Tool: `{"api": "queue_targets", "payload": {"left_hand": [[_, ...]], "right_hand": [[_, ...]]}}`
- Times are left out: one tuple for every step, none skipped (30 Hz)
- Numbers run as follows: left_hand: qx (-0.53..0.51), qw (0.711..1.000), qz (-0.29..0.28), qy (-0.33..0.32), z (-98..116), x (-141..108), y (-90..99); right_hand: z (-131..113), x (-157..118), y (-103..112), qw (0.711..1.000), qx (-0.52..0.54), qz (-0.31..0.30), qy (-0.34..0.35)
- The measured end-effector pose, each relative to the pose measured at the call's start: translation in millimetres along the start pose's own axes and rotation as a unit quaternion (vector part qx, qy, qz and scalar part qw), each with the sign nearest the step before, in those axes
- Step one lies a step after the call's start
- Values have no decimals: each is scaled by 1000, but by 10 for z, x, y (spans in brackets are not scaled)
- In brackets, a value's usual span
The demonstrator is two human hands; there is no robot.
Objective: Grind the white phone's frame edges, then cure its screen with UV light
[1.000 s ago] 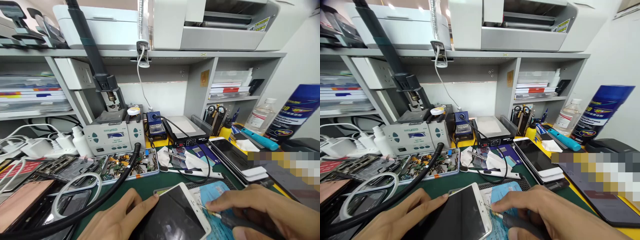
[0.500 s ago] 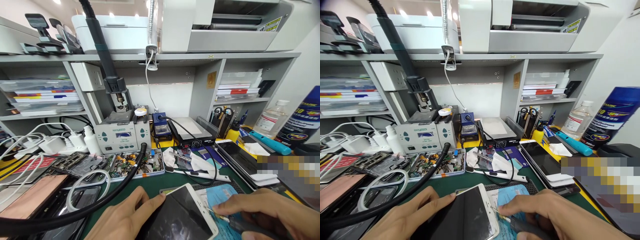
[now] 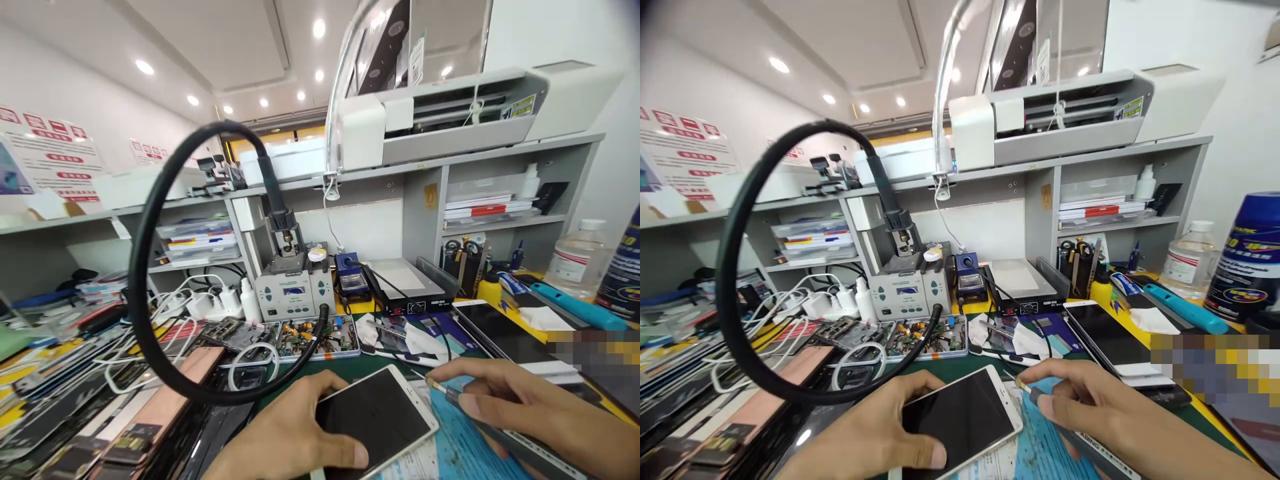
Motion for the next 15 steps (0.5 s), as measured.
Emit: {"api": "queue_targets", "payload": {"left_hand": [[-53, 999, -14, 1, -27, 26, -2], [-95, 995, -17, 6, -56, 53, 9], [-115, 993, -18, 18, -88, 77, 22], [-125, 991, -24, 31, -118, 94, 35], [-141, 989, -27, 40, -141, 103, 53], [-162, 985, -24, 46, -160, 107, 78], [-183, 981, -23, 55, -180, 103, 104], [-206, 976, -24, 65, -200, 93, 128], [-231, 970, -23, 72, -216, 80, 153], [-256, 963, -23, 78, -227, 66, 174], [-282, 956, -22, 81, -231, 55, 190], [-309, 947, -21, 80, -226, 48, 201], [-338, 938, -17, 78, -212, 48, 207], [-368, 927, -12, 74, -188, 57, 207], [-399, 914, -6, 70, -154, 75, 200]], "right_hand": [[-6, 6, -11, 1000, 10, -6, -18], [-10, 9, -25, 999, 24, -15, -36], [-18, 9, -45, 997, 40, -30, -50], [-31, 9, -68, 995, 60, -47, -57], [-47, 7, -93, 993, 80, -66, -60], [-64, 6, -116, 990, 99, -83, -58], [-82, 6, -133, 987, 116, -94, -53], [-99, 7, -147, 985, 129, -100, -47], [-114, 8, -156, 984, 140, -105, -40], [-127, 9, -163, 983, 147, -109, -34], [-137, 11, -167, 981, 153, -112, -30], [-146, 13, -170, 980, 158, -117, -26], [-153, 15, -172, 978, 164, -123, -23], [-158, 19, -173, 977, 169, -129, -21], [-158, 23, -173, 976, 172, -134, -21]]}}
Point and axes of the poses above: each hand's wrist, its own x-axis towards the middle knuckle, its own y-axis out of the back of the hand, z = x × y, the point moved 4 cm from there along x, towards the middle knuckle, and after that the axes turned 12 degrees about z, right-handed, at the moved point
